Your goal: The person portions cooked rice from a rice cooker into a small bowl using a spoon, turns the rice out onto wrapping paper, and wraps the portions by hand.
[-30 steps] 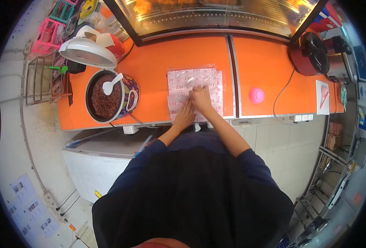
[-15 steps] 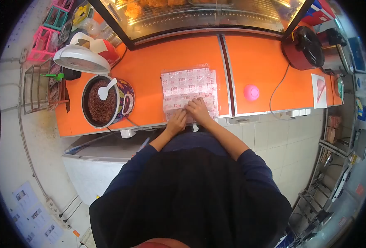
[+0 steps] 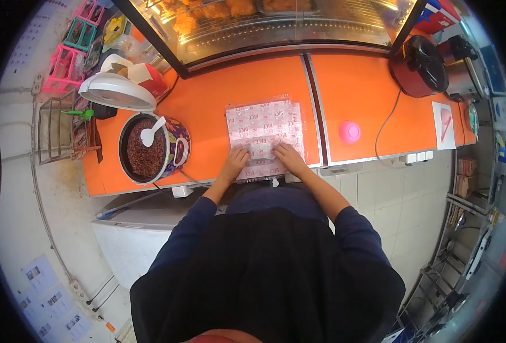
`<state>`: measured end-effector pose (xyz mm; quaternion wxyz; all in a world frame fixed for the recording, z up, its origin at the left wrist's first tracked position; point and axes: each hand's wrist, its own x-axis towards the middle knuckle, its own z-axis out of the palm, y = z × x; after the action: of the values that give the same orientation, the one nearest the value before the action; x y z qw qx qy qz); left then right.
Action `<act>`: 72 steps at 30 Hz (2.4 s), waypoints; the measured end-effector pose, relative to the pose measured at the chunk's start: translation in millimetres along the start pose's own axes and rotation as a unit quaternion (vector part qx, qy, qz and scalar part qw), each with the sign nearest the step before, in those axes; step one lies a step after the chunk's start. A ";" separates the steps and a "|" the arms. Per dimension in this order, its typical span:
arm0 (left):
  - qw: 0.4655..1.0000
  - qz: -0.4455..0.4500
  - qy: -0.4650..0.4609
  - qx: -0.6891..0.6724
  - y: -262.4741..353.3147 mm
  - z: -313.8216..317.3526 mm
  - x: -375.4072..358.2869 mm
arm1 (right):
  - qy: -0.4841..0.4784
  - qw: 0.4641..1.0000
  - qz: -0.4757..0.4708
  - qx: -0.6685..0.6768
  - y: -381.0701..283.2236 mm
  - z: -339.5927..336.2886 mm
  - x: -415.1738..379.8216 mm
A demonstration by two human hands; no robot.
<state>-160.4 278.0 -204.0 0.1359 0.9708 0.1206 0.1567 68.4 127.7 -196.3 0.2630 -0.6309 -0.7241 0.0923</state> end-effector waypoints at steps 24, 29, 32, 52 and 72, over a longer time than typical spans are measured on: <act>0.990 -0.108 0.083 -0.046 11.2 21.8 13.5 | 0.046 0.991 0.108 -0.066 -19.5 17.0 14.5; 0.987 -0.105 0.090 -0.076 31.7 10.6 -9.2 | 0.063 0.949 0.306 0.031 -54.6 19.7 24.7; 0.987 -0.128 0.014 -0.094 33.7 -0.4 -15.3 | 0.098 0.780 0.557 0.269 -55.9 19.2 59.8; 0.915 -0.194 -0.130 -0.329 41.6 -13.9 0.8 | 0.150 0.611 0.484 0.608 -41.3 39.8 78.7; 0.979 -0.002 -0.202 -0.002 64.7 -6.4 5.3 | 0.643 0.347 0.628 0.269 142.6 -90.2 -184.4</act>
<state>-145.3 220.5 -177.2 0.1597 0.9819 0.0926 -0.0426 248.7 -40.9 -235.2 0.6685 -0.6621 0.3384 -0.0138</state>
